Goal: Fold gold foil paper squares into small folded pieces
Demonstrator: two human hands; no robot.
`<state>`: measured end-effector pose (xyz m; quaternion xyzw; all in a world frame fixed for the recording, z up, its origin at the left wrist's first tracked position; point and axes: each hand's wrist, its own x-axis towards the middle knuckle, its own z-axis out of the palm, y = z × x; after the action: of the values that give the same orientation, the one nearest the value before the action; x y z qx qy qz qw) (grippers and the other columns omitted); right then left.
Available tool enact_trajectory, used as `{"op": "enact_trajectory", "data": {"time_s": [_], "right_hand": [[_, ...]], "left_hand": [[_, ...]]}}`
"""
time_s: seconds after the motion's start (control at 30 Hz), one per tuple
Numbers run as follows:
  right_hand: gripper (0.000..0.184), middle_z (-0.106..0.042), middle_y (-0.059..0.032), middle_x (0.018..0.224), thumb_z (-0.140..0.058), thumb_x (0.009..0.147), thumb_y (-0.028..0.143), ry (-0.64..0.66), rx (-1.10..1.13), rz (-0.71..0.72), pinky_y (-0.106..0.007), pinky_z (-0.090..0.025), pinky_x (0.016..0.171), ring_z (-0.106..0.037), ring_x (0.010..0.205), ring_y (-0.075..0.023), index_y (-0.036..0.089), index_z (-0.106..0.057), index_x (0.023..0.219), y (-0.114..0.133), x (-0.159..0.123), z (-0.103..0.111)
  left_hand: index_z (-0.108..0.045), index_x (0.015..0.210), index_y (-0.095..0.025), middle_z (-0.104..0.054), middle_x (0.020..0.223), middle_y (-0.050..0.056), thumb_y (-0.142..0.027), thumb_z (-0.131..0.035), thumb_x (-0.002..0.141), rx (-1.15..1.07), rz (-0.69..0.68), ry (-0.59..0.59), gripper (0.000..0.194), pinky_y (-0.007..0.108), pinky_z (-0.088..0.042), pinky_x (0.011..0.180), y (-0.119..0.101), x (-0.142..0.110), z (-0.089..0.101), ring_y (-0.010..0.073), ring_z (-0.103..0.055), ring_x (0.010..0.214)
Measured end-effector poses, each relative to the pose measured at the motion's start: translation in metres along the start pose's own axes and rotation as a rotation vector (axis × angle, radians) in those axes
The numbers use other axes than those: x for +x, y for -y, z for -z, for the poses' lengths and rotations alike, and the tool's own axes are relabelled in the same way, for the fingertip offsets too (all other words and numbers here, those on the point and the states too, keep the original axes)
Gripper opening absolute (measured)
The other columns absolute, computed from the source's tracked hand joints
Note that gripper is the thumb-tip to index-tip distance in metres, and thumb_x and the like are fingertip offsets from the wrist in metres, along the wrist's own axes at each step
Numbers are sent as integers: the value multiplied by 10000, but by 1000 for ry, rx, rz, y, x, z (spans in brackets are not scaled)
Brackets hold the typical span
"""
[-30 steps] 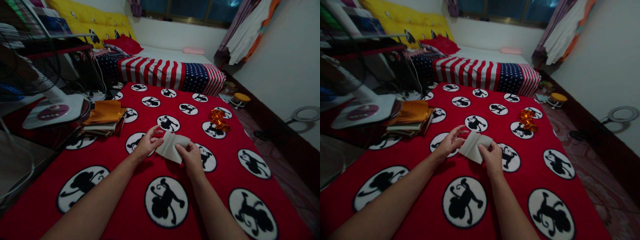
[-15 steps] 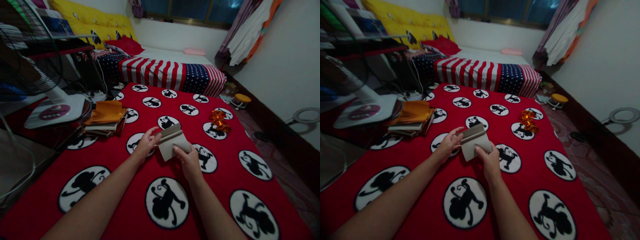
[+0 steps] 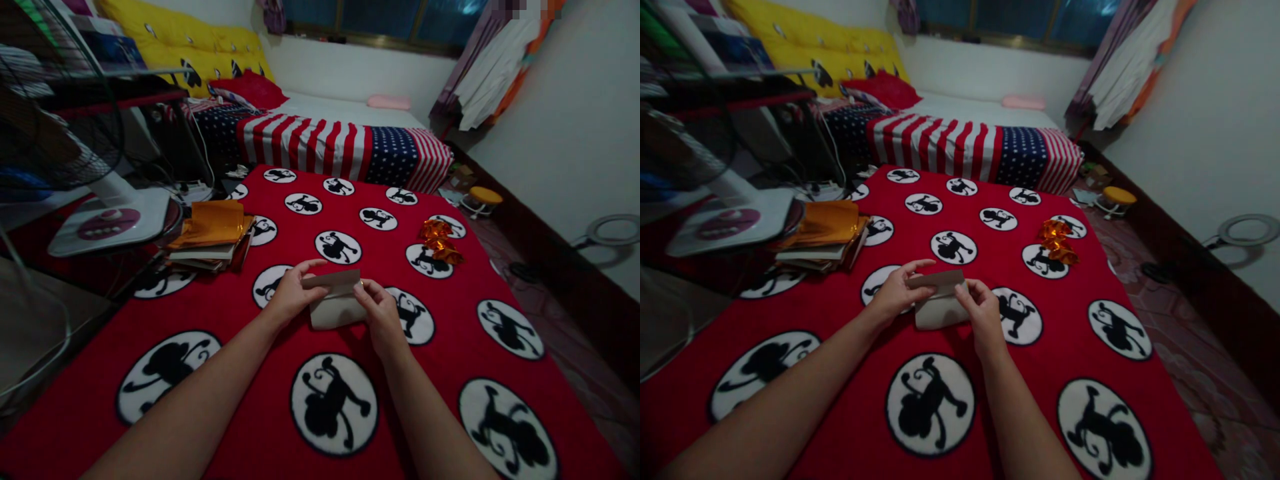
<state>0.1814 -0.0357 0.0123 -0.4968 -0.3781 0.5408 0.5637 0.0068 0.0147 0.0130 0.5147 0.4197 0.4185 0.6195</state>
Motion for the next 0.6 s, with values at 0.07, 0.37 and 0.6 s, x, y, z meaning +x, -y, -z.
{"op": "enact_trajectory", "data": {"time_s": [0.07, 0.37, 0.6], "right_hand": [[310, -697, -16, 793, -768, 677, 379, -41, -25, 2, -228, -463, 597, -613, 681, -148, 181, -655, 888, -1, 1, 0], [393, -583, 82, 533, -797, 566, 276, -295, 27, 22, -189, -340, 438, -494, 442, -96, 218, -482, 793, -6, 4, 2], [369, -529, 99, 504, -776, 537, 250, -369, 7, 50, -176, -250, 395, -378, 394, -56, 218, -435, 677, -7, 8, 10]], "left_hand": [[-531, 1262, -149, -670, 782, 18, -252, -801, 616, -28, 8, 40, 708, 199, -441, 568, 0, -1, -2, 141, -623, 666], [-444, 1209, -179, -664, 953, 50, -389, -818, 609, -206, 12, -147, 737, 211, -483, 627, 3, 5, 0, 136, -650, 753], [-598, 755, -139, -640, 1096, 80, -412, -762, 682, -62, -114, -56, 326, 200, -473, 613, 1, 3, 3, 96, -600, 721]]}}
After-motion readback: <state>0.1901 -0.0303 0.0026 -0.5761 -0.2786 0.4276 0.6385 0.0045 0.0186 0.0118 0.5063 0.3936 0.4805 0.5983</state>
